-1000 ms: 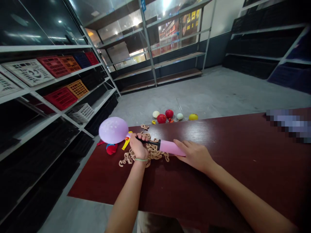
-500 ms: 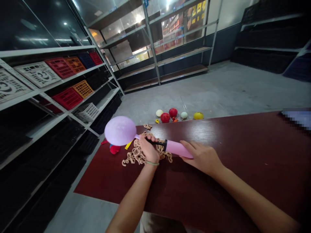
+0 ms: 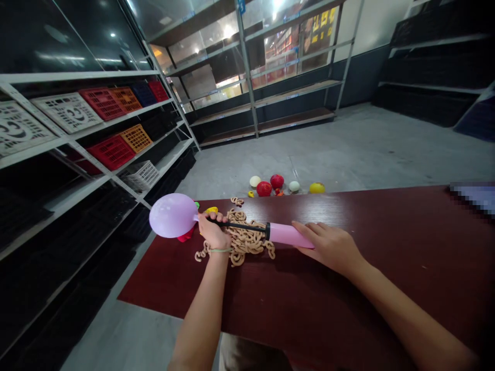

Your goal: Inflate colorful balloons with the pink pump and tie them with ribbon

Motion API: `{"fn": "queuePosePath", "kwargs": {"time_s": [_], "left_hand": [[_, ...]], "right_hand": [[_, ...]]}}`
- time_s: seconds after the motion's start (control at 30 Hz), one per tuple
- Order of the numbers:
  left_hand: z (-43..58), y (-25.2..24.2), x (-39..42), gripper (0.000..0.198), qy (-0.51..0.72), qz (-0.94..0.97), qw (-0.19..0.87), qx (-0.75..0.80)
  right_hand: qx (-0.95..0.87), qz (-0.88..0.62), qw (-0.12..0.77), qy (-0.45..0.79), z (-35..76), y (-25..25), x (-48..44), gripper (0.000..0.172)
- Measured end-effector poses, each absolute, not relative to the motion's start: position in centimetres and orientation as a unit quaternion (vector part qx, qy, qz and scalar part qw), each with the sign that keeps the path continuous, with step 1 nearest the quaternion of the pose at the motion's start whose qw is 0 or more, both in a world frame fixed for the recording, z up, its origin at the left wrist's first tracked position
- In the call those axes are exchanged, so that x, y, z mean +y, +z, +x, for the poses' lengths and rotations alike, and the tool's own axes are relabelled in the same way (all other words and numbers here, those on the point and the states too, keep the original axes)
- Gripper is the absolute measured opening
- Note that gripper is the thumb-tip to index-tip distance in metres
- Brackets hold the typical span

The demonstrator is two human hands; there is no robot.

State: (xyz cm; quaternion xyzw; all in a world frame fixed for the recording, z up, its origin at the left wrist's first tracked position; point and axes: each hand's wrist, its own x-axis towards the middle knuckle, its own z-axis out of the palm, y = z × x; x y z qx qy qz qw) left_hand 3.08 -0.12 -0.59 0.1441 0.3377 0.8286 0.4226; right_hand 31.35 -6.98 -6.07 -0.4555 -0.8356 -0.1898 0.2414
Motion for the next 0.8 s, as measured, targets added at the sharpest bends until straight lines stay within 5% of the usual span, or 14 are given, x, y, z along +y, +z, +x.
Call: {"fn": "queuePosePath", "kwargs": {"time_s": [0.4,0.8], "left_hand": [[10.0,-2.7,-2.4,0.025,0.775,0.231,0.480,0.340],[2.2,-0.7,0.0,0.023,0.838,0.142,0.406,0.336]], "right_hand": [[-0.804,-0.522,0.256,-0.126,27.0,-6.9,-8.4,0.043],[-0.820,-0.484,0.226,-0.207,31.5,-6.0,-6.7,0.042]]}}
